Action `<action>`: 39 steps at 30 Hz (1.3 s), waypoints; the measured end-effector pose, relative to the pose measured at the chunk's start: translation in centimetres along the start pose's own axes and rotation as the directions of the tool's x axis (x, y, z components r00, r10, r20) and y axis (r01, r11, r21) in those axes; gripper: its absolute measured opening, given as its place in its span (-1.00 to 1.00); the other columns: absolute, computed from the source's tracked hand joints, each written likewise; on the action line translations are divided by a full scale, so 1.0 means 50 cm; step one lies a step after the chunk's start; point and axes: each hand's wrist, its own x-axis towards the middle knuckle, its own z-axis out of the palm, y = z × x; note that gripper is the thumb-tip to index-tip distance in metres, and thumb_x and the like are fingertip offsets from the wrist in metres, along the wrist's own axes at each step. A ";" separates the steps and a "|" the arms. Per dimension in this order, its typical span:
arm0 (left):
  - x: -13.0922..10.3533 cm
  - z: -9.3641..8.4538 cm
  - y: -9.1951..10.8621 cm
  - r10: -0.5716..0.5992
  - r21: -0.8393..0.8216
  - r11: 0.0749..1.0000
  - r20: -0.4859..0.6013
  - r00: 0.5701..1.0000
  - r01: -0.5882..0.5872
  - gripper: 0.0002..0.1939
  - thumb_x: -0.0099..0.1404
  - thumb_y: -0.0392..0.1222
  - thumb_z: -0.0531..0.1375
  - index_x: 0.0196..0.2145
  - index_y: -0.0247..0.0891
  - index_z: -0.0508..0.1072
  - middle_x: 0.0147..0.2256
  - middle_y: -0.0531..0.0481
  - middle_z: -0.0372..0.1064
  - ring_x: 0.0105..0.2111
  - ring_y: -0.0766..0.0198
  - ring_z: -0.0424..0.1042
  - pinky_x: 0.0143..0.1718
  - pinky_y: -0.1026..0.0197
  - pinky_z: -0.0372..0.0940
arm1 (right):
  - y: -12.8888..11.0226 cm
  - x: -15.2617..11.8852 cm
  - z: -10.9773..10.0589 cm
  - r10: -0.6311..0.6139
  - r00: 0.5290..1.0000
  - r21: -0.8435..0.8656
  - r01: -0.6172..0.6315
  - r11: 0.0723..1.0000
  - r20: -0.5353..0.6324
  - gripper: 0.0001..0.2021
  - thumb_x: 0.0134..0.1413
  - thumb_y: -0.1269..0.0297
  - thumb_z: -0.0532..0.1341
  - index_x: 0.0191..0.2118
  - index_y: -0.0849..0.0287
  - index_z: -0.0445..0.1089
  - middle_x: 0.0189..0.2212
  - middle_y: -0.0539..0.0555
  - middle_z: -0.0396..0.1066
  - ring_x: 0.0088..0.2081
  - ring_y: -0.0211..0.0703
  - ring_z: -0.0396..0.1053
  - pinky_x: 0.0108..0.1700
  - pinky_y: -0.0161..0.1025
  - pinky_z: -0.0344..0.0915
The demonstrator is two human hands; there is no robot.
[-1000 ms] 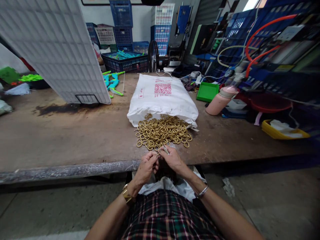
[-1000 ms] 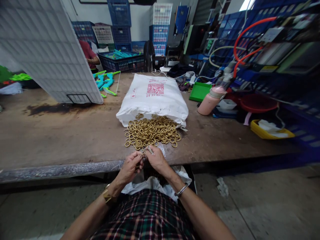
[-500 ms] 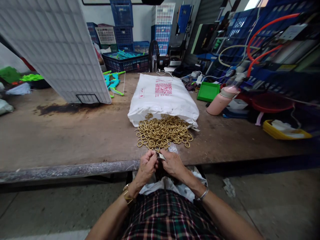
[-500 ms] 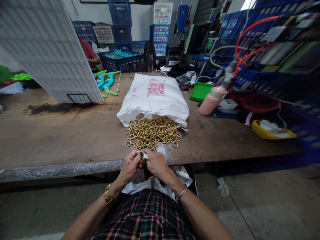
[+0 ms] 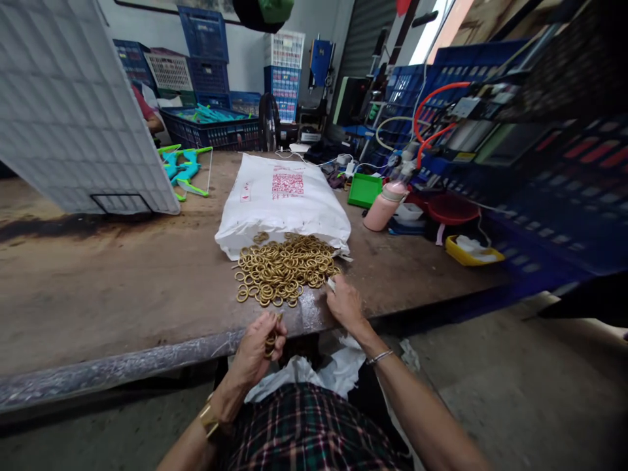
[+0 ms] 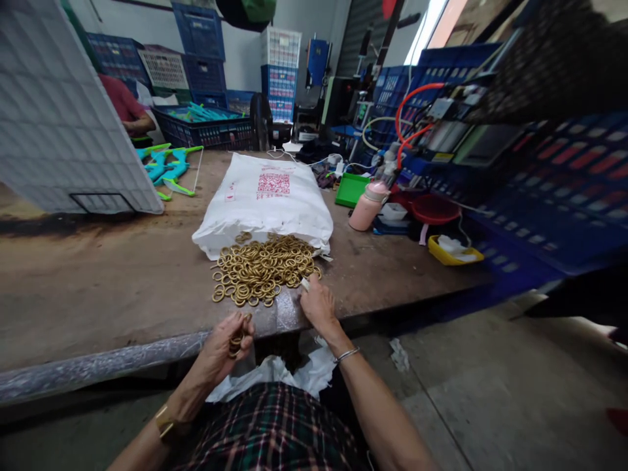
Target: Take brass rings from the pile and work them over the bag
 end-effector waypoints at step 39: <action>0.020 -0.002 -0.016 -0.021 0.077 0.997 -0.146 0.989 0.032 -0.58 -0.03 -0.02 0.25 -0.26 -0.25 0.23 -0.66 0.22 0.10 -0.70 0.49 0.12 -0.75 0.47 -0.11 | -0.038 -0.052 0.034 -0.222 0.971 0.799 0.067 0.598 0.085 -0.81 0.00 0.15 0.02 -0.49 0.15 0.16 -0.69 -0.13 0.07 -0.63 -0.36 0.03 -0.56 -0.38 -0.03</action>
